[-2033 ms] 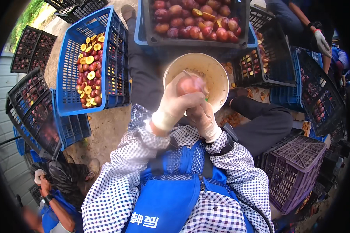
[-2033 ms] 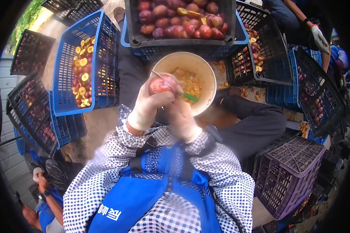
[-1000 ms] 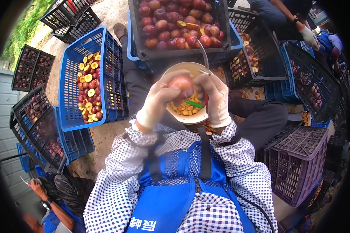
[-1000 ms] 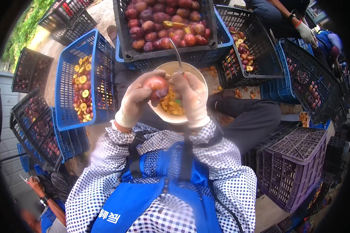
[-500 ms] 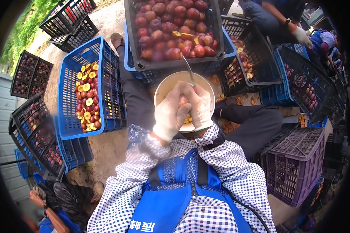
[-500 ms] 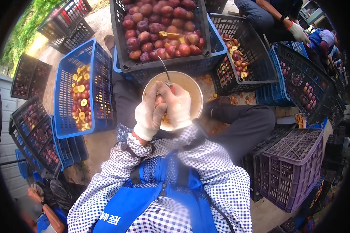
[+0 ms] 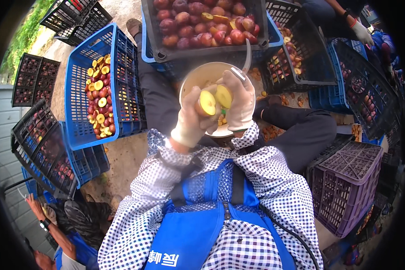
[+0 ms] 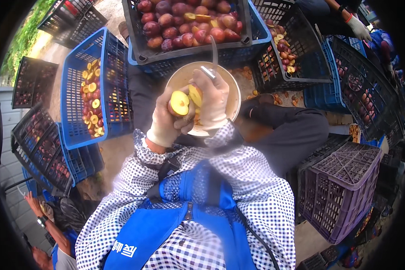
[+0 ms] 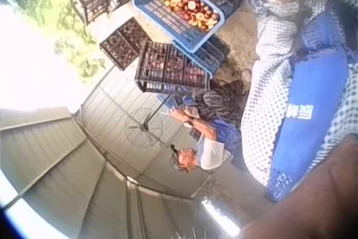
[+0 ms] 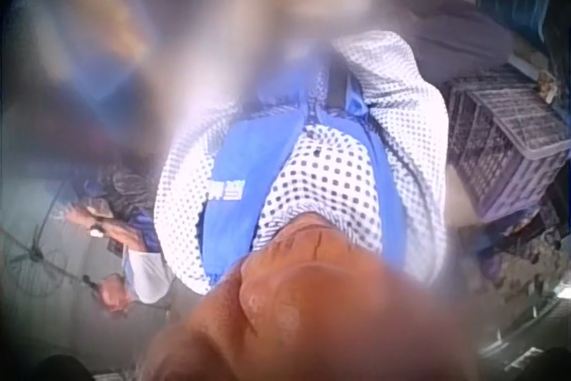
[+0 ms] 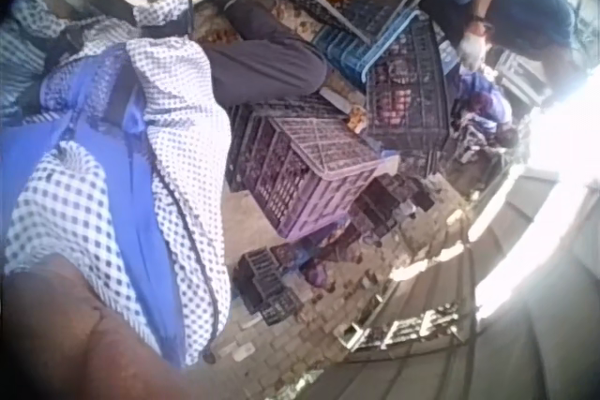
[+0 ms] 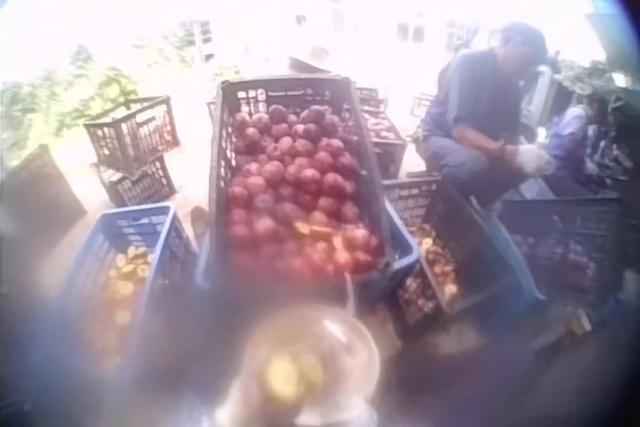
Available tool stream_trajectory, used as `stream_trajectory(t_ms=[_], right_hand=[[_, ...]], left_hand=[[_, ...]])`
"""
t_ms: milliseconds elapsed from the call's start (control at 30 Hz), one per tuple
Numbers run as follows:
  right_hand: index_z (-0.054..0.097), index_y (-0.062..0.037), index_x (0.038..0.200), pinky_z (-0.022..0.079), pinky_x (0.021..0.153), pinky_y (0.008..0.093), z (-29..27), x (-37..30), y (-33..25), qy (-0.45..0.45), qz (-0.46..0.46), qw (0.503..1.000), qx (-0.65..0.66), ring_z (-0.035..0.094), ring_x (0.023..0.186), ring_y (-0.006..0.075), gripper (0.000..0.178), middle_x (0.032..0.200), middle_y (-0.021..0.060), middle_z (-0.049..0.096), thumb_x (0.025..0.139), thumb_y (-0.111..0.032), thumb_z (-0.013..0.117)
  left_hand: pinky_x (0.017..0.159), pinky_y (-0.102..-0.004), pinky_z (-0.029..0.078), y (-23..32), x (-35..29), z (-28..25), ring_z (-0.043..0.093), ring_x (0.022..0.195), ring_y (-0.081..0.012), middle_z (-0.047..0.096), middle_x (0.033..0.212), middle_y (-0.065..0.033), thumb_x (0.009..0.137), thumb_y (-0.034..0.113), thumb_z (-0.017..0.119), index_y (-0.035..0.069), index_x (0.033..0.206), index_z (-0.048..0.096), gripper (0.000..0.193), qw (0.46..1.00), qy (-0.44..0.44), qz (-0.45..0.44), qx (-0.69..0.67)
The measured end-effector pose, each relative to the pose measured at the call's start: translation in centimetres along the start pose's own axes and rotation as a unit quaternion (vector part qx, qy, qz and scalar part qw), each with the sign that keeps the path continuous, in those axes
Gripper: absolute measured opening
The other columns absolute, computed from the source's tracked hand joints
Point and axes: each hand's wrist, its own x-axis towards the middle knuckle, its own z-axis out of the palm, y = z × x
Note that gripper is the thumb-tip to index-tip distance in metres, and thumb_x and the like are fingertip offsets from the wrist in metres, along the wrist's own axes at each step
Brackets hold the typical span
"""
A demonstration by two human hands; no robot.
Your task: Peeling and pitting plums using a small paring knife.
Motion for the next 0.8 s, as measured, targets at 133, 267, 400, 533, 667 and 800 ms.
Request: stream_trajectory(t_ms=[133,267,400,533,667,800], right_hand=[[0.063,-0.0038,0.095,0.048,0.057,0.0354,-2.1,0.5,0.8,-0.057,-0.217,0.934,-0.279,0.06,0.064,0.0264,0.015,0.078,0.0097,0.061,0.087,-0.016,0.068],[0.067,-0.0044,0.091,0.043,0.062,0.0292,-2.3,0.4,2.6,-0.105,-0.165,0.935,-0.295,0.056,0.068,0.0167,0.014,0.077,0.0031,0.059,0.087,-0.018,0.071],[0.069,-0.001,0.095,0.04,0.063,0.0227,-0.9,-0.1,0.7,-0.069,0.02,0.989,-0.131,0.051,0.071,0.0046,0.021,0.079,-0.003,0.062,0.092,-0.022,0.069],[0.069,0.0013,0.104,0.044,0.062,0.0192,-3.8,0.2,-0.4,0.015,0.048,0.987,-0.15,0.058,0.072,0.0062,0.025,0.085,0.0018,0.068,0.091,-0.02,0.07],[0.066,-0.0016,0.093,0.035,0.044,0.0174,-6.7,0.1,1.1,0.061,0.035,0.989,-0.131,0.046,0.049,0.0035,0.029,0.071,0.002,0.063,0.09,-0.03,0.073],[0.066,-0.0005,0.092,0.034,0.045,0.0195,-7.4,-0.1,2.3,0.073,0.044,0.973,-0.213,0.045,0.049,0.0038,0.03,0.067,0.0013,0.06,0.088,-0.03,0.072]], left_hand=[[0.055,-0.0312,0.051,-0.2,-0.1,-0.9,0.06,0.072,-0.0173,0.063,0.093,-0.008,0.102,0.046,0.039,-0.002,0.136,0.048,0.06,1.0,-0.017,0.002,0.022],[0.068,-0.0313,0.055,-1.0,-0.5,-2.1,0.065,0.094,-0.0233,0.065,0.109,-0.0116,0.096,0.032,0.054,0.002,0.127,0.056,0.043,0.997,-0.026,0.043,0.064],[0.057,-0.0258,0.048,3.8,-4.2,-6.3,0.062,0.075,-0.0165,0.064,0.096,-0.0097,0.093,0.036,0.059,0.002,0.12,0.057,0.043,0.981,0.086,0.14,0.1],[0.054,-0.0235,0.046,12.7,-8.6,-14.8,0.061,0.068,-0.0125,0.064,0.096,-0.0102,0.089,0.036,0.073,-0.004,0.121,0.056,0.054,0.734,0.434,0.345,0.392],[0.061,-0.0198,0.049,14.8,-5.4,-10.1,0.056,0.066,-0.0062,0.061,0.089,-0.0025,0.083,0.039,0.08,-0.005,0.122,0.057,0.064,0.754,0.423,0.315,0.392],[0.066,-0.025,0.047,12.3,8.9,-3.1,0.057,0.076,-0.0081,0.058,0.085,0.0003,0.081,0.032,0.081,-0.002,0.116,0.063,0.052,0.703,0.252,0.334,0.575]])
